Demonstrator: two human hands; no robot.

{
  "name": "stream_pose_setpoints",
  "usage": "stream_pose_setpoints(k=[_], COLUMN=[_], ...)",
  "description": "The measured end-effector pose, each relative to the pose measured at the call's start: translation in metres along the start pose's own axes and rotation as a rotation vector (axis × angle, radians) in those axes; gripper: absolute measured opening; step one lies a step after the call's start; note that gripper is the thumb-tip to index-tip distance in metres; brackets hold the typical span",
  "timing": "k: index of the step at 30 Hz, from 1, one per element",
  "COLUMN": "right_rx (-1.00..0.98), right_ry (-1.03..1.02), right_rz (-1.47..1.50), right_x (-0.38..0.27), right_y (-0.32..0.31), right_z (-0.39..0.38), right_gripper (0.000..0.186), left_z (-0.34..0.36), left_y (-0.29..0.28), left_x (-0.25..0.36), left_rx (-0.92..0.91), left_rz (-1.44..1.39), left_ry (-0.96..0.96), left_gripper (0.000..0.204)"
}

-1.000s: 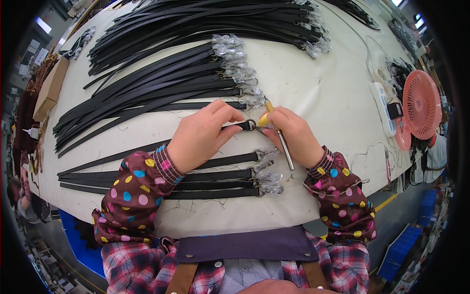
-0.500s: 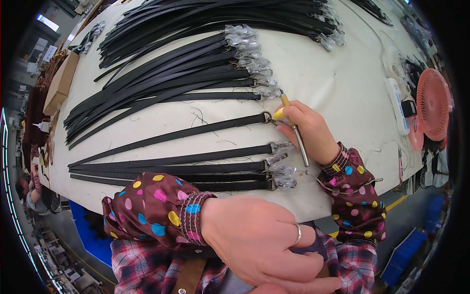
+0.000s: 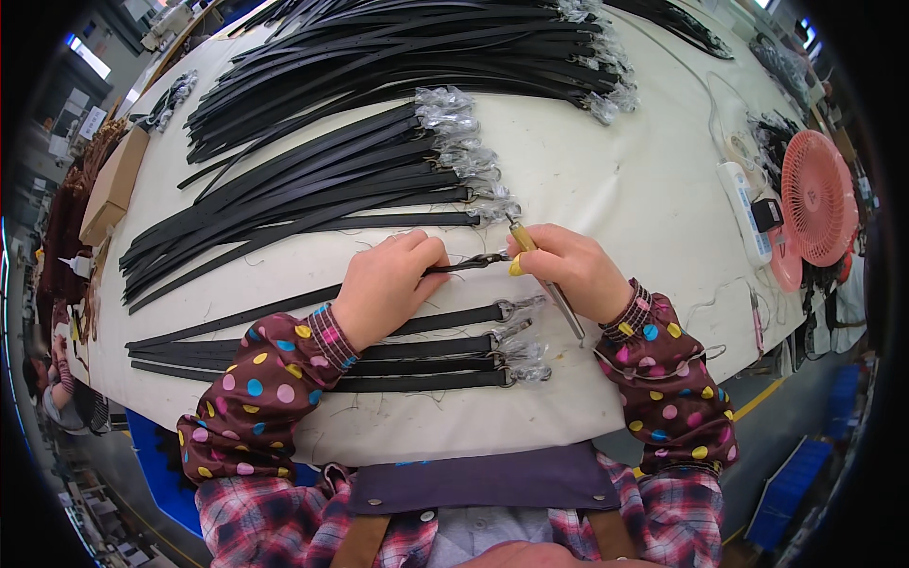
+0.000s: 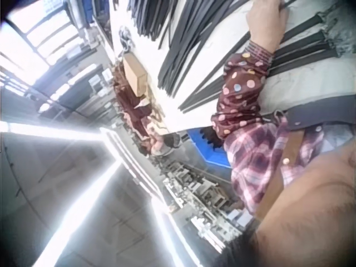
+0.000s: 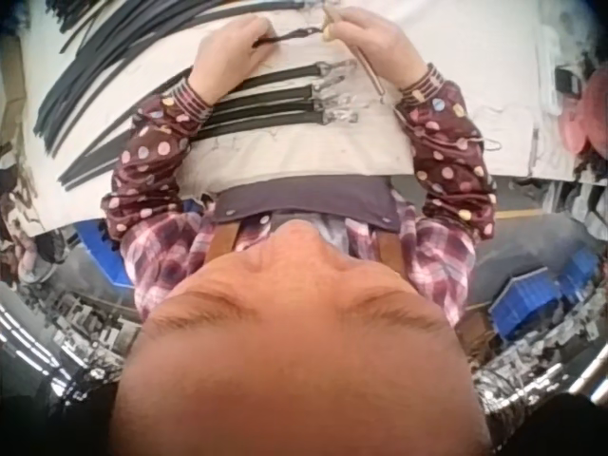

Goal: The person uses a handheld sewing tool to stitch black straps laid out on a table. They repeatedly pick up straps, sew along the edges, and place them back down. The workspace contains many similar straps and a small fan.

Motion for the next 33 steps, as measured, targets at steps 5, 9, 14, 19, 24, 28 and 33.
stream_pose_setpoints(k=[5,9,14,19,24,28,33], right_rx=[-0.078,-0.010,0.118,0.159,0.200,0.147,0.131], right_ry=[0.003,0.047,0.176,0.267,0.546,0.557,0.504], right_rz=[-0.060,0.005,0.080,0.320,0.618,0.563,0.411], right_x=[0.007,0.002,0.000,-0.003,0.008,0.007,0.010], right_y=[0.007,0.006,0.004,0.004,0.029,0.030,0.032], right_z=[-0.008,-0.009,-0.008,-0.005,-0.015,-0.014,-0.018], right_gripper=[0.017,0.019,0.019,0.020,0.019,0.015,0.015], left_z=[-0.025,-0.022,-0.001,0.005,0.004,0.006,0.007], left_y=[0.006,0.006,0.013,0.017,0.021,0.020,0.016], left_x=[0.024,0.022,0.019,0.017,0.016,0.012,0.013], left_rx=[0.129,0.013,0.009,-0.059,-0.033,-0.040,-0.084], left_rz=[0.087,-0.015,-0.205,-0.413,-0.427,-0.451,-0.464], left_ry=[0.137,0.063,0.057,-0.070,0.007,0.010,-0.053], left_gripper=[0.014,0.017,0.023,0.023,0.015,0.011,0.011])
Point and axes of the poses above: each hand's wrist, its own z-axis towards the middle knuckle, its own y-axis out of the palm, x = y × z, the point moved 6 cm from there along z, towards the middle knuckle, and after that the axes turned 4 degrees about -y, right-handed, at the moved point
